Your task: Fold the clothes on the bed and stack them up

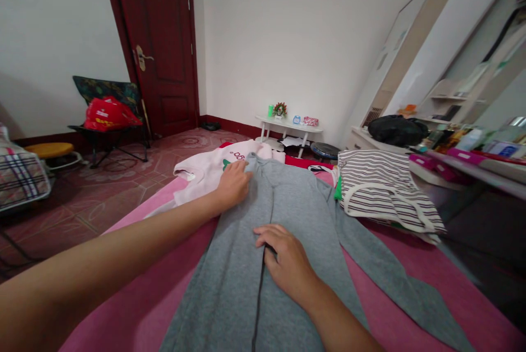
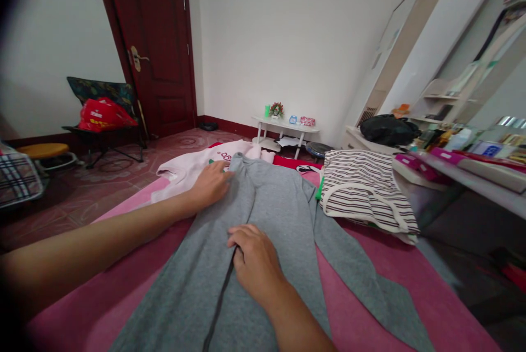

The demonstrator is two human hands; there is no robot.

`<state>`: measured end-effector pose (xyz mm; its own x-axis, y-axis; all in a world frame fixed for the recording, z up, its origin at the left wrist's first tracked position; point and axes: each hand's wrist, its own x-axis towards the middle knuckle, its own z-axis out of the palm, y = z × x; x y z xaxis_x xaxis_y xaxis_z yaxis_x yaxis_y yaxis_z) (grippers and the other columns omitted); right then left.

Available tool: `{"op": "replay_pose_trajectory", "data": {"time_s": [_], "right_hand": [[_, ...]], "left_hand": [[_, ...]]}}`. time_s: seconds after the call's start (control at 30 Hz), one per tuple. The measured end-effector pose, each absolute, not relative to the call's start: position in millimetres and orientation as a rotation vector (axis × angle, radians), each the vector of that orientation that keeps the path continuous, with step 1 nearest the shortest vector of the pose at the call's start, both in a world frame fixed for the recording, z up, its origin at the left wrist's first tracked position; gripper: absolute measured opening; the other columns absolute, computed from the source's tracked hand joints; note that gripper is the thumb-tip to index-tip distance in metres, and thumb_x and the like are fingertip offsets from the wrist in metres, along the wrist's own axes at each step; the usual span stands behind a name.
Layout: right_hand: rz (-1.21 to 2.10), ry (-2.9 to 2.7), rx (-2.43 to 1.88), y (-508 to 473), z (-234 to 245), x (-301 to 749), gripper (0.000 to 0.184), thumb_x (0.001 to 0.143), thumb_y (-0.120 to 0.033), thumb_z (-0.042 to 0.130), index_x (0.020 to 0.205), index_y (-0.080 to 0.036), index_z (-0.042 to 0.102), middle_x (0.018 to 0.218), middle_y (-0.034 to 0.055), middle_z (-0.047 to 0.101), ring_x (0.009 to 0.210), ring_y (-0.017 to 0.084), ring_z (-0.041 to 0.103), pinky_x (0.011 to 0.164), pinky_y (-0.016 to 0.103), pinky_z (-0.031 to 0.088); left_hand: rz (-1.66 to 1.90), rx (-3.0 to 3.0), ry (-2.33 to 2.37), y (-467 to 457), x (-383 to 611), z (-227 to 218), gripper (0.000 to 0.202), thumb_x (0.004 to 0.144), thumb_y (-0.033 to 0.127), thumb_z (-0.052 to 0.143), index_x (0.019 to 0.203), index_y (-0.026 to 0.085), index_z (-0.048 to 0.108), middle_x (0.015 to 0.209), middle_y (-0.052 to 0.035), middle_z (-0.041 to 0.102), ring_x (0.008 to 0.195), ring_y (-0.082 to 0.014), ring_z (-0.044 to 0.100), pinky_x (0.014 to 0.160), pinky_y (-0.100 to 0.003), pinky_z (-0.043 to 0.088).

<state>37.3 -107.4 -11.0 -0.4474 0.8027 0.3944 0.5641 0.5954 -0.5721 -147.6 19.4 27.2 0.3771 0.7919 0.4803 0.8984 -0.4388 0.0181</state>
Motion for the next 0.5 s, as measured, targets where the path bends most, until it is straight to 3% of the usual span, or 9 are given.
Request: {"op": "replay_pose_trajectory", "data": {"time_s": [0.13, 0.23, 0.33, 0.4, 0.5], "right_hand": [[0.583, -2.072, -1.061, -106.4, -13.7, 39.0, 0.039, 0.066, 0.006, 0.044, 0.082, -0.021, 0.067, 0.105, 0.0031, 0.068, 0.103, 0.015, 0.058, 0.095, 0.032, 0.042], [0.681, -2.039, -1.042, -113.0, -9.4, 41.5, 0.041, 0.066, 0.005, 0.044, 0.086, -0.020, 0.070, 0.103, 0.0035, 0.069, 0.105, 0.014, 0.059, 0.098, 0.031, 0.041], [0.728, -2.083, -1.092, -124.9, 2.4, 55.4, 0.038, 0.071, -0.001, 0.047, 0.094, -0.021, 0.070, 0.103, 0.0026, 0.070, 0.103, 0.015, 0.061, 0.096, 0.032, 0.043], [0.623, -2.076, -1.261, -132.3, 11.2, 79.0, 0.033, 0.075, -0.008, 0.049, 0.097, -0.020, 0.070, 0.100, 0.0035, 0.071, 0.098, 0.017, 0.064, 0.092, 0.032, 0.046], [0.181, -1.954, -1.608, -138.3, 18.6, 138.8, 0.030, 0.078, -0.018, 0.051, 0.103, -0.017, 0.067, 0.110, 0.0086, 0.068, 0.105, 0.021, 0.060, 0.096, 0.037, 0.042]], "left_hand": [[-0.389, -2.628, -1.296, -24.8, -126.7, -2.1, 0.048, 0.091, 0.036, 0.042, 0.131, 0.011, 0.051, 0.143, -0.0172, 0.042, 0.135, -0.0291, 0.033, 0.111, -0.046, 0.023], [-0.388, -2.706, -1.320, -41.4, -123.4, -25.8, 0.049, 0.097, 0.037, 0.027, 0.139, 0.015, 0.043, 0.149, -0.0130, 0.034, 0.139, -0.0247, 0.026, 0.112, -0.045, 0.021], [-0.434, -2.706, -1.315, -43.5, -125.8, -35.6, 0.052, 0.096, 0.044, 0.028, 0.141, 0.021, 0.040, 0.151, -0.0094, 0.030, 0.141, -0.0243, 0.023, 0.113, -0.045, 0.017], [-0.453, -2.695, -1.314, -42.9, -126.6, -35.8, 0.054, 0.095, 0.048, 0.028, 0.141, 0.022, 0.040, 0.151, -0.0098, 0.031, 0.140, -0.0253, 0.023, 0.113, -0.046, 0.017], [-0.481, -2.677, -1.316, -44.2, -125.8, -34.2, 0.054, 0.095, 0.048, 0.028, 0.140, 0.021, 0.042, 0.150, -0.0108, 0.032, 0.139, -0.0264, 0.025, 0.113, -0.047, 0.017]]}}
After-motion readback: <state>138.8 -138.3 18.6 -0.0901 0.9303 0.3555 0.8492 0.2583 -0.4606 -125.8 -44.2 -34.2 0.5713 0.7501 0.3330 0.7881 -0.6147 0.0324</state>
